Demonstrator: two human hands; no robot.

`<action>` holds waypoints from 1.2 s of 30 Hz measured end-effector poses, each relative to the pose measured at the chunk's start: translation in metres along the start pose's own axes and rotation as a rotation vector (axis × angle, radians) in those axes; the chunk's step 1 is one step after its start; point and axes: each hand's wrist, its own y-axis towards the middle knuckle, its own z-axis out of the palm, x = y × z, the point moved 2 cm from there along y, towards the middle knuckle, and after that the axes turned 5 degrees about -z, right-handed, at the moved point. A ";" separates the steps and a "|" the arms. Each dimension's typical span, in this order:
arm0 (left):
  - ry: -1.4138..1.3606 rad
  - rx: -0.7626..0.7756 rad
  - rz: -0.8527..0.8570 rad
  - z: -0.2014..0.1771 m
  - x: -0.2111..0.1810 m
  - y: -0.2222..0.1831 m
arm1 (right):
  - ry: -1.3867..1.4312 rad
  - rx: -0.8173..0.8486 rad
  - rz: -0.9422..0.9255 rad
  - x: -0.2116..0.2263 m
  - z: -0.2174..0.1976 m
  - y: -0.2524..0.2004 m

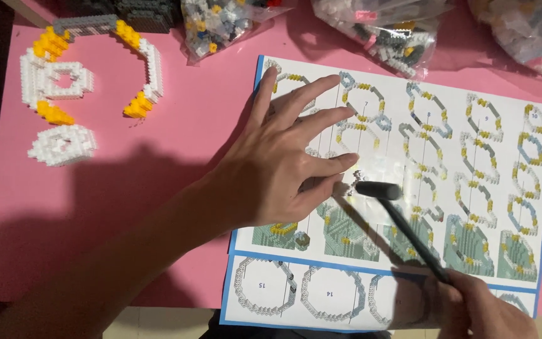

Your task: Assembling a complex structure using small interlocking toy blocks by following a printed instruction manual.

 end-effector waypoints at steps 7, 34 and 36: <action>-0.054 0.007 0.010 -0.002 0.001 0.001 | 0.139 -0.258 -0.168 0.022 -0.012 0.004; -0.212 -0.389 -0.168 -0.019 -0.002 0.029 | 0.646 -0.335 -0.323 0.034 -0.061 0.092; -0.250 -0.421 -0.163 -0.025 -0.009 0.034 | 0.968 -0.195 -0.392 0.077 -0.081 0.102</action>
